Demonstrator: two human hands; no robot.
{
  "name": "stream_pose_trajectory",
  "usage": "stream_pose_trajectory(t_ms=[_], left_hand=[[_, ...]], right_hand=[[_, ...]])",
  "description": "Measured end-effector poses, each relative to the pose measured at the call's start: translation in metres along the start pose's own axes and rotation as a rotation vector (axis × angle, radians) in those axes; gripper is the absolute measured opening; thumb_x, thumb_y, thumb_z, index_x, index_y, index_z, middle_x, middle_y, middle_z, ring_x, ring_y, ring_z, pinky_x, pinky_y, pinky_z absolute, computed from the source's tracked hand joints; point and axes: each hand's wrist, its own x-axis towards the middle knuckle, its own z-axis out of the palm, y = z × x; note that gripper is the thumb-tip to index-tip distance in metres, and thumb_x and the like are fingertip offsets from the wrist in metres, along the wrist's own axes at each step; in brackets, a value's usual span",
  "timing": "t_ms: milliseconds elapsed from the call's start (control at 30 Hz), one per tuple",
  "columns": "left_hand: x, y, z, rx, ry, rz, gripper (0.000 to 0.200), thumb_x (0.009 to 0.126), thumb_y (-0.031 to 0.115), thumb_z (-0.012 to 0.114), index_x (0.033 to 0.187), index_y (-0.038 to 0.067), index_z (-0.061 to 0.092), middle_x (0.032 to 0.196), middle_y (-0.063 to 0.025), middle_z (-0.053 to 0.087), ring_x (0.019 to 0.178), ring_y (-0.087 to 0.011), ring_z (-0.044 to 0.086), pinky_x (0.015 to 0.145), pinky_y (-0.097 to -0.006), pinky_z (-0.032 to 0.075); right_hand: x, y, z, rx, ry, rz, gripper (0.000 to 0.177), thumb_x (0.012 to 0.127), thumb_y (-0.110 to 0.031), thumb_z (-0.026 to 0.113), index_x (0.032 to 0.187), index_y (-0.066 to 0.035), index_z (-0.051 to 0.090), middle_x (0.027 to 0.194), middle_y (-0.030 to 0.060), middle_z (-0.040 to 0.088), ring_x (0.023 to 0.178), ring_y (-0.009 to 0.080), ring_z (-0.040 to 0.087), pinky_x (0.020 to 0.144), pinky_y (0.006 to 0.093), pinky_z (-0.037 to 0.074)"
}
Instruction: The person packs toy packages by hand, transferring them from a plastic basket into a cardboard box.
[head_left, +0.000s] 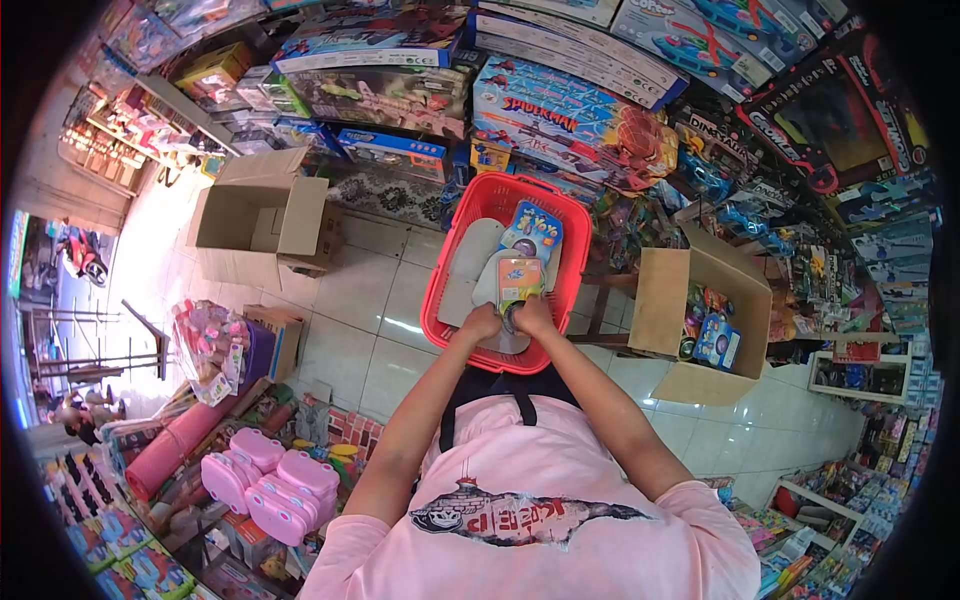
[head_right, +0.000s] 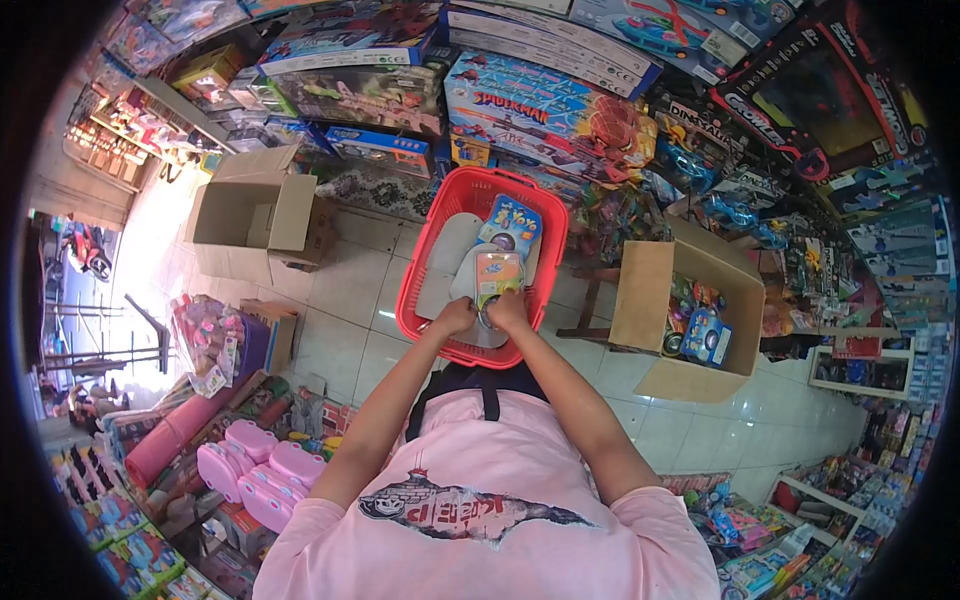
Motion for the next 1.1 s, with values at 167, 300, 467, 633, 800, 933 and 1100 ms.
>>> stream_pose_trajectory(t_ms=[167,300,467,633,800,933,1100], left_hand=[[0.002,-0.002,0.012,-0.750,-0.029,-0.178,0.036,0.083,0.005,0.049,0.113,-0.013,0.058,0.098,-0.0204,0.067,0.088,-0.0278,0.067,0.081,-0.0350,0.053],[-0.006,0.002,-0.012,-0.924,-0.174,-0.043,0.037,0.082,-0.003,0.044,0.114,-0.010,0.061,0.100,-0.0153,0.066,0.092,-0.0215,0.064,0.079,-0.0310,0.052],[-0.033,0.022,-0.041,-0.912,-0.096,0.175,0.043,0.086,-0.003,0.044,0.125,0.003,0.061,0.116,-0.0085,0.063,0.101,-0.0172,0.061,0.089,-0.0305,0.047],[-0.059,0.036,-0.056,-1.049,-0.101,0.211,0.032,0.093,0.014,0.056,0.123,0.001,0.057,0.108,-0.0064,0.061,0.098,-0.0150,0.058,0.087,-0.0314,0.047],[-0.070,0.019,-0.055,-0.676,0.505,0.095,0.041,0.092,0.026,0.068,0.118,-0.004,0.056,0.106,-0.0098,0.063,0.095,-0.0139,0.060,0.085,-0.0285,0.048],[-0.101,0.017,-0.088,-1.072,0.104,-0.022,0.043,0.092,0.027,0.068,0.120,-0.003,0.056,0.107,-0.0079,0.065,0.093,-0.0116,0.060,0.082,-0.0250,0.047],[-0.120,-0.009,-0.100,-1.154,0.246,0.048,0.046,0.095,0.027,0.064,0.128,-0.002,0.051,0.118,-0.0077,0.063,0.109,-0.0134,0.058,0.098,-0.0297,0.042]], right_hand=[[-0.016,-0.014,-0.014,-0.042,-0.158,-0.139,0.046,0.082,-0.024,0.055,0.118,0.005,0.059,0.119,0.0318,0.059,0.121,0.0447,0.051,0.102,0.0478,0.041],[0.002,0.009,0.005,0.143,-0.046,-0.028,0.048,0.087,-0.033,0.055,0.118,0.004,0.059,0.114,0.0267,0.063,0.112,0.0419,0.059,0.096,0.0462,0.045],[-0.009,0.008,-0.009,0.483,0.153,-0.206,0.039,0.094,-0.028,0.058,0.118,0.004,0.059,0.103,0.0184,0.069,0.093,0.0267,0.068,0.080,0.0358,0.050],[-0.051,-0.033,-0.072,0.530,0.070,-0.192,0.036,0.096,-0.022,0.059,0.123,0.001,0.057,0.108,0.0137,0.068,0.096,0.0208,0.065,0.081,0.0336,0.050],[-0.049,-0.041,-0.051,0.938,0.143,-0.344,0.036,0.098,-0.022,0.058,0.128,-0.003,0.055,0.114,0.0053,0.065,0.098,0.0163,0.062,0.082,0.0306,0.050],[-0.053,-0.054,-0.057,1.018,-0.248,-0.108,0.031,0.097,-0.024,0.057,0.122,-0.006,0.060,0.103,0.0026,0.066,0.094,0.0130,0.061,0.072,0.0318,0.051],[-0.017,-0.048,-0.041,0.824,-0.114,0.182,0.040,0.093,-0.034,0.062,0.118,-0.003,0.061,0.106,0.0102,0.065,0.095,0.0176,0.063,0.074,0.0314,0.052]])
